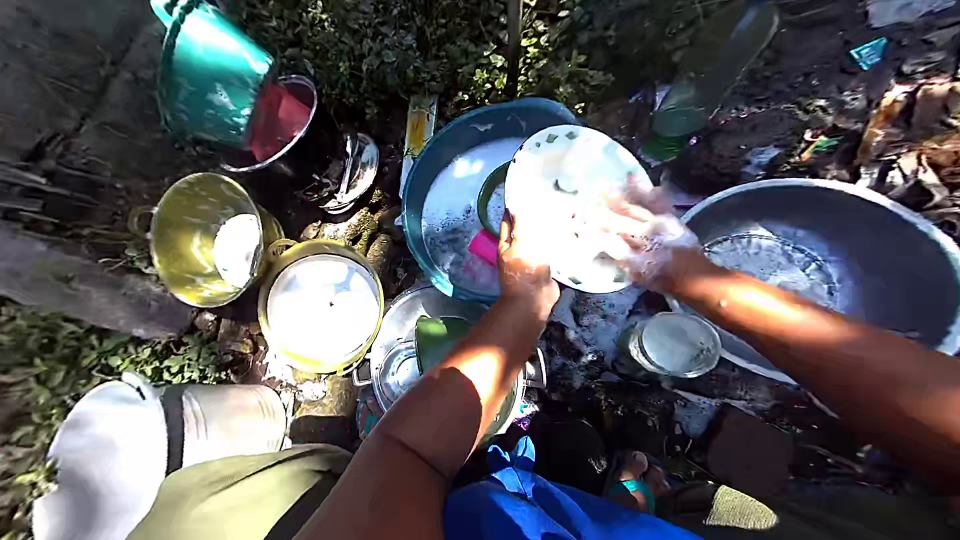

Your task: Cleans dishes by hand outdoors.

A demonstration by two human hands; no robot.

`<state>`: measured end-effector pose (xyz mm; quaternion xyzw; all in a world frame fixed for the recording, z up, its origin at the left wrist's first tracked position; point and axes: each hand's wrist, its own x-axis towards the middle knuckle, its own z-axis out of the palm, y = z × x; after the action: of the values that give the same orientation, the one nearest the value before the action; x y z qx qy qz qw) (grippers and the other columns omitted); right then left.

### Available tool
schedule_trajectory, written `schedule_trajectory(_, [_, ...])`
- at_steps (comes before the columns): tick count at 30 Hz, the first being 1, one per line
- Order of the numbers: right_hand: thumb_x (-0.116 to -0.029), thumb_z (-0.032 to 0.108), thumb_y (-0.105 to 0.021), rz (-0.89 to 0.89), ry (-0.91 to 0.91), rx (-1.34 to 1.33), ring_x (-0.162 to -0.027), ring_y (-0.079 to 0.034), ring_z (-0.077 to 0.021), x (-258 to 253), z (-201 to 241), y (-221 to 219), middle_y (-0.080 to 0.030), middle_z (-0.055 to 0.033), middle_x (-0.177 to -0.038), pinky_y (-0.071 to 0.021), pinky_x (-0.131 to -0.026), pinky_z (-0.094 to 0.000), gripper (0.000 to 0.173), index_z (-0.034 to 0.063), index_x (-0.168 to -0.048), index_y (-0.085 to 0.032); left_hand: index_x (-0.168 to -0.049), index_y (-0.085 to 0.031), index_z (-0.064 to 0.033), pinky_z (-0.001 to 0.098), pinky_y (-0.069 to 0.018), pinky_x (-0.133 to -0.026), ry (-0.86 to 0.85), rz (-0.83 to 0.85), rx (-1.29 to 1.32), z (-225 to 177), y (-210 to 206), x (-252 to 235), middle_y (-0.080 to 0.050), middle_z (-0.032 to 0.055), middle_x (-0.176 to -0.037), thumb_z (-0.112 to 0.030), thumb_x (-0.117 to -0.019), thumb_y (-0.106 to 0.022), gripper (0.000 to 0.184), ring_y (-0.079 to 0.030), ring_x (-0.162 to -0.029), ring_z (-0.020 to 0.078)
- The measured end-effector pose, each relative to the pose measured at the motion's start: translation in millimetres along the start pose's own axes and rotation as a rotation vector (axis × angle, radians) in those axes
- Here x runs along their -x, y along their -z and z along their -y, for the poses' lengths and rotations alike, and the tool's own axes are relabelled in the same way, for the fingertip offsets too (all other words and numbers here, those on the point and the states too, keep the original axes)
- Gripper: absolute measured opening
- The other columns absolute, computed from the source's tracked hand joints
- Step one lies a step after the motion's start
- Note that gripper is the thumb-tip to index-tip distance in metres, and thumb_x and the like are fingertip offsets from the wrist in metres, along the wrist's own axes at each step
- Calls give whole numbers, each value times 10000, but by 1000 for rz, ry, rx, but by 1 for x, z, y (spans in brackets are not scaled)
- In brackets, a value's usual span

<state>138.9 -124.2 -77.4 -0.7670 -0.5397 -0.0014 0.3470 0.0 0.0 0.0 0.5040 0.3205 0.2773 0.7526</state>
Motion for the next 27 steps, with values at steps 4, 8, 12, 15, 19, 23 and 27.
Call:
schedule_trajectory(4, [-1048, 196, -542, -12, -370, -81, -1294, -522, -515, -30, 20, 16, -511, -356, -1406, -411, -1020, -698, 459, -76, -1414, -490, -1509, -462, -81, 457, -493, -988, 123, 17, -260, 0, -47, 22, -592, 191, -1367, -309, -1127, -355, 458, -593, -1181, 264])
schedule_trajectory(8, [-973, 138, -568, 107, -119, -322, -1100, -643, -285, -8, 37, 0, -668, -208, -1135, -513, -960, -481, 321, -73, -1207, -626, -1540, -435, -184, 484, -493, -998, 161, 4, -313, -22, -32, 21, -548, 132, -1459, -394, -1118, -352, 479, -576, -1239, 260])
schedule_trajectory(12, [-1005, 333, -483, 21, -161, 22, -1536, -190, -494, -53, -11, 12, -280, -269, -1644, -154, -1185, -739, 643, 34, -1566, -389, -1516, -456, -210, 450, -514, -988, 37, -65, -225, -35, -30, -3, -588, 79, -1401, -437, -1110, -359, 475, -600, -1203, 195])
schedule_trajectory(15, [-1000, 174, -583, -6, -173, -166, -1290, -523, -525, -73, 39, 34, -576, -364, -1330, -355, -1079, -711, 425, -106, -1320, -599, -1473, -464, -84, 399, -521, -985, 55, -70, -124, -42, -59, 2, -620, 123, -1303, -275, -1126, -352, 411, -617, -1145, 181])
schedule_trajectory(19, [-1008, 191, -581, 196, 42, -161, -1044, -683, -515, -59, 53, 30, -715, -318, -1049, -488, -899, -711, 328, -93, -1090, -722, -1502, -414, -67, 405, -482, -1026, -10, -37, -195, -77, -41, -25, -552, 139, -1401, -332, -1130, -313, 468, -560, -1227, 196])
schedule_trajectory(23, [-1043, 304, -467, 16, -224, 45, -1526, -242, -470, -117, 12, 9, -316, -276, -1624, -159, -1190, -726, 573, 118, -1581, -408, -1494, -424, -53, 430, -520, -1030, -87, 133, -186, -94, -11, -46, -592, 161, -1363, -371, -1120, -342, 498, -609, -1216, 218])
schedule_trajectory(27, [-1052, 211, -520, 222, -365, -68, -1276, -548, -474, -144, 107, 0, -609, -319, -1308, -406, -1067, -622, 397, -75, -1311, -615, -1482, -464, -26, 414, -480, -1063, -38, 164, -394, -112, 7, -64, -582, 190, -1381, -331, -1130, -330, 485, -590, -1236, 226])
